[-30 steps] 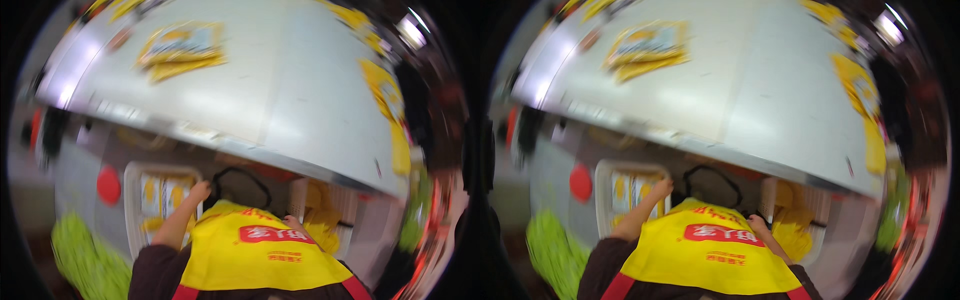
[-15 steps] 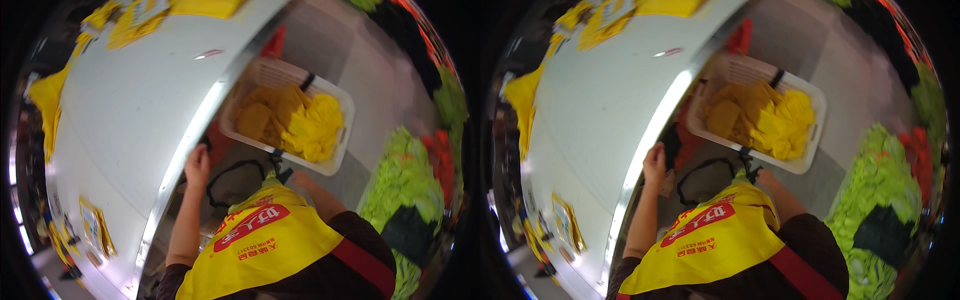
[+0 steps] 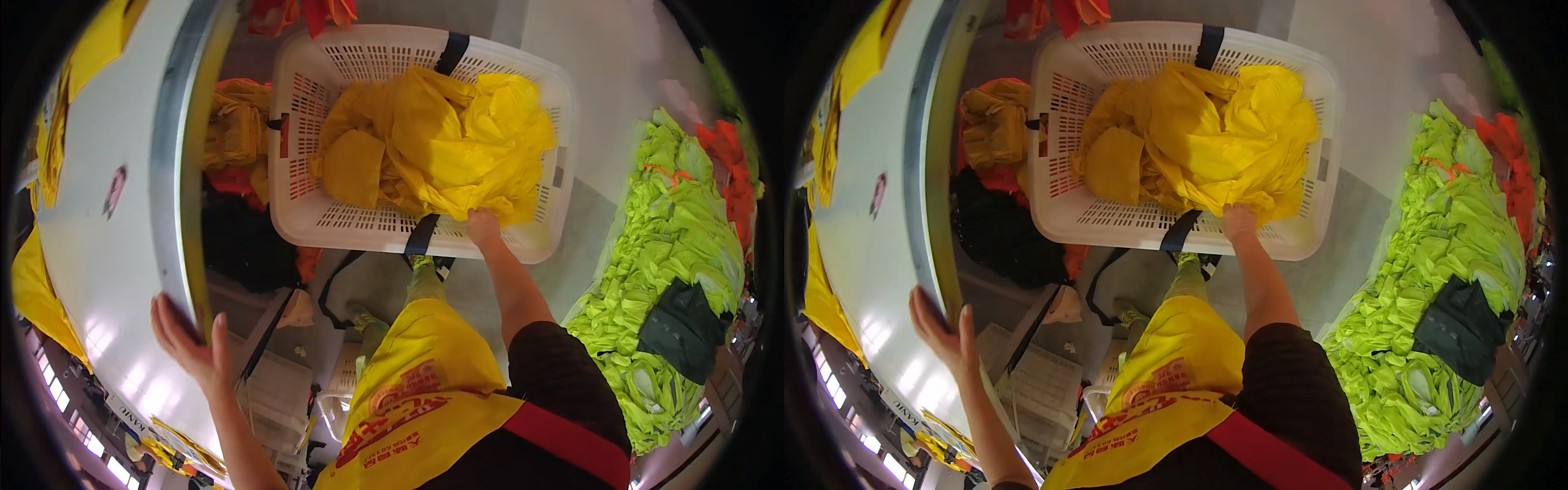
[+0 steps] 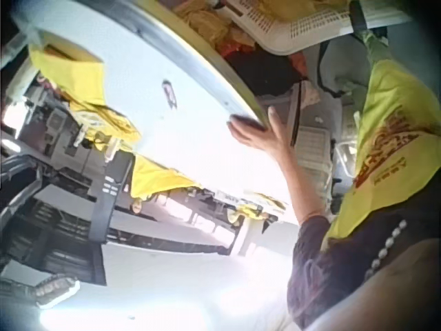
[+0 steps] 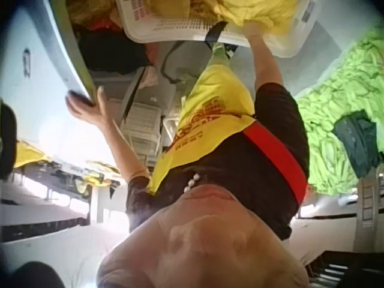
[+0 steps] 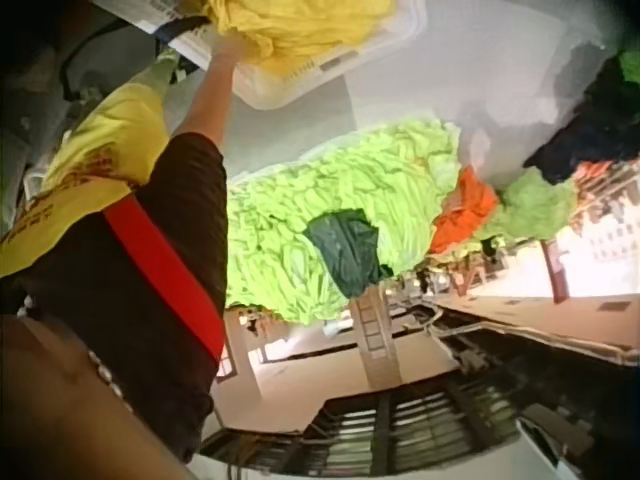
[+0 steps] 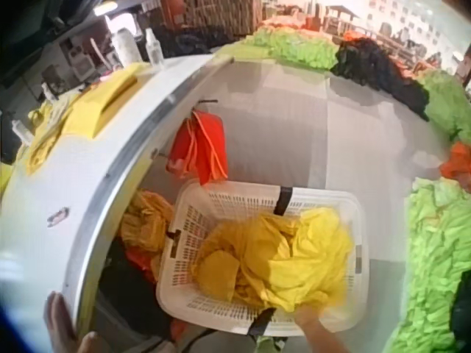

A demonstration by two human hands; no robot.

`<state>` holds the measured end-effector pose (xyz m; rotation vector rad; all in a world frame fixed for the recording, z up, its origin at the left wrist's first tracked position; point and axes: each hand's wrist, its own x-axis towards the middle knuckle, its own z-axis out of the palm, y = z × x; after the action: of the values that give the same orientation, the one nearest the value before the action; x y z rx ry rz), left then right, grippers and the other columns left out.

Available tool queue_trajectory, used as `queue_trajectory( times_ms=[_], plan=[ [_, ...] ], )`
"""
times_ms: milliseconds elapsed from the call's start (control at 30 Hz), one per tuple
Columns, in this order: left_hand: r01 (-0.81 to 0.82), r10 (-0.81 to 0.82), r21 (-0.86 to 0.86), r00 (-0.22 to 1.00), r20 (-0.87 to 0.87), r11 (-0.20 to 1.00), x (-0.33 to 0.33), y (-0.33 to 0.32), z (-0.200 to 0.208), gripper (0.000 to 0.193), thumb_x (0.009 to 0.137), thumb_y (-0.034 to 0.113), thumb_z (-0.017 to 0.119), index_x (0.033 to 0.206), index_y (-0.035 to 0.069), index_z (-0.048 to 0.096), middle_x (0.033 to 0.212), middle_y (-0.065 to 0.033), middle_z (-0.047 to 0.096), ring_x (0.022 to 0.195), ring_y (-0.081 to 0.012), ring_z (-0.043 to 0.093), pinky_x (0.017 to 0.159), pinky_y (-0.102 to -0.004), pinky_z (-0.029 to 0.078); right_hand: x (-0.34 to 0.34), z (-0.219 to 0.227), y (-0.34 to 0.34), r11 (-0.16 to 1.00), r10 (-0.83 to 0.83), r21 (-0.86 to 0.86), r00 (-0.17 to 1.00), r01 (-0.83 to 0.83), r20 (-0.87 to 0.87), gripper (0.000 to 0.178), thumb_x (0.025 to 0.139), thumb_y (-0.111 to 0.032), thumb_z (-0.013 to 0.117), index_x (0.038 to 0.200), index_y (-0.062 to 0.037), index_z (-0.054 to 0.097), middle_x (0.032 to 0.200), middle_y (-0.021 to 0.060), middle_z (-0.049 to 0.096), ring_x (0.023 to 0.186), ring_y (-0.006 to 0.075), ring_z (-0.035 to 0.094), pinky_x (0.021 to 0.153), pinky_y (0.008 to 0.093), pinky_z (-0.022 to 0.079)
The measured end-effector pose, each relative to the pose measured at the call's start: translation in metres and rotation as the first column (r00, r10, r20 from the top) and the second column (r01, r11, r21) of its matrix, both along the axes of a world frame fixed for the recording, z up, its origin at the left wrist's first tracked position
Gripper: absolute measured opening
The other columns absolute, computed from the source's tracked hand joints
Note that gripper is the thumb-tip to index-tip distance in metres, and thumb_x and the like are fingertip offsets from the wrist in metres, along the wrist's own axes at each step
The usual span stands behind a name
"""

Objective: The person folds a yellow raincoat on a white table, aligns the edges, and places it into a plastic bag labeled POSEIDON. The person repeats this process with additional yellow raincoats, stacking the packaged items on the table.

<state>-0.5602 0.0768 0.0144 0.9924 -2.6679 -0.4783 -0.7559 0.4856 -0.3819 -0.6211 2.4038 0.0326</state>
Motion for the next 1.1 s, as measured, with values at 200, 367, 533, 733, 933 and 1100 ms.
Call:
queue_trajectory(
  times_ms=[200, 367, 533, 733, 933, 1100],
  plan=[
    [-0.038, 0.044, -0.058, 0.993, 0.108, 0.998, 0.000, -0.003, -0.008, 0.075, 0.077, 0.028, 0.064, 0.140, 0.012, 0.025, 0.142, -0.0116, 0.021, 0.133, -0.0291, 0.024, 0.107, -0.0434, 0.026, 0.006, -0.074, -0.054, 0.991, 0.134, 0.050, 0.947, -0.125, -0.293, 0.026, 0.078, -0.023, 0.053, 0.098, -0.0117, 0.064, 0.116, 0.0110, 0.051, 0.114, 0.0287, 0.039, 0.084, 0.0459, 0.037],
    [-0.084, 0.086, -0.029, 0.992, 0.091, 0.996, -0.003, -0.001, -0.008, 0.076, 0.076, 0.024, 0.063, 0.141, 0.017, 0.025, 0.143, -0.0094, 0.020, 0.132, -0.0303, 0.026, 0.104, -0.0459, 0.031, -0.024, -0.092, -0.057, 0.998, -0.063, 0.016, 0.979, 0.061, 0.193, 0.022, 0.081, -0.022, 0.050, 0.093, -0.0093, 0.064, 0.094, 0.0165, 0.062, 0.097, 0.0284, 0.055, 0.080, 0.0432, 0.041],
    [-0.034, 0.036, -0.020, 0.993, 0.113, 0.999, -0.003, 0.000, 0.004, 0.081, 0.074, 0.021, 0.069, 0.140, 0.012, 0.024, 0.143, -0.0124, 0.015, 0.132, -0.0302, 0.025, 0.103, -0.0410, 0.034, -0.072, -0.009, 0.001, 0.603, -0.507, -0.588, 0.828, 0.538, 0.238, 0.023, 0.086, -0.021, 0.045, 0.093, -0.0029, 0.058, 0.090, 0.0178, 0.061, 0.087, 0.0286, 0.057, 0.081, 0.0391, 0.042],
    [-0.009, 0.059, -0.264, 0.981, 0.185, 0.965, 0.008, 0.006, 0.014, 0.076, 0.070, 0.036, 0.070, 0.133, 0.007, 0.038, 0.136, -0.0175, 0.035, 0.126, -0.0352, 0.031, 0.104, -0.0440, 0.024, -0.142, 0.335, 0.005, -0.262, -0.347, -0.540, 0.444, 0.800, 0.826, 0.036, 0.093, -0.026, 0.038, 0.113, 0.0007, 0.050, 0.111, 0.0107, 0.057, 0.103, 0.0233, 0.055, 0.092, 0.0375, 0.043],
    [0.064, -0.095, -0.249, 0.989, -0.112, 0.966, 0.027, 0.001, 0.016, 0.053, 0.073, 0.025, 0.069, 0.118, 0.004, 0.051, 0.126, -0.0197, 0.044, 0.117, -0.0365, 0.039, 0.098, -0.0452, 0.031, -0.106, 0.568, 0.026, -0.359, 0.306, -0.545, 0.647, 0.758, 0.699, 0.038, 0.091, -0.023, 0.038, 0.117, 0.0022, 0.050, 0.121, 0.0171, 0.053, 0.112, 0.0307, 0.051, 0.098, 0.0432, 0.039],
    [0.305, -0.277, 0.152, 0.944, -0.182, 0.940, 0.066, 0.058, 0.038, 0.030, 0.074, 0.015, 0.065, 0.101, 0.004, 0.059, 0.099, -0.0147, 0.059, 0.098, -0.0338, 0.053, 0.086, -0.0395, 0.043, -0.036, 0.691, -0.008, -0.338, 0.445, -0.596, 0.681, 0.729, 0.581, 0.036, 0.088, -0.020, 0.038, 0.111, 0.0038, 0.053, 0.117, 0.0195, 0.055, 0.110, 0.0328, 0.052, 0.097, 0.0453, 0.039]
  ],
)
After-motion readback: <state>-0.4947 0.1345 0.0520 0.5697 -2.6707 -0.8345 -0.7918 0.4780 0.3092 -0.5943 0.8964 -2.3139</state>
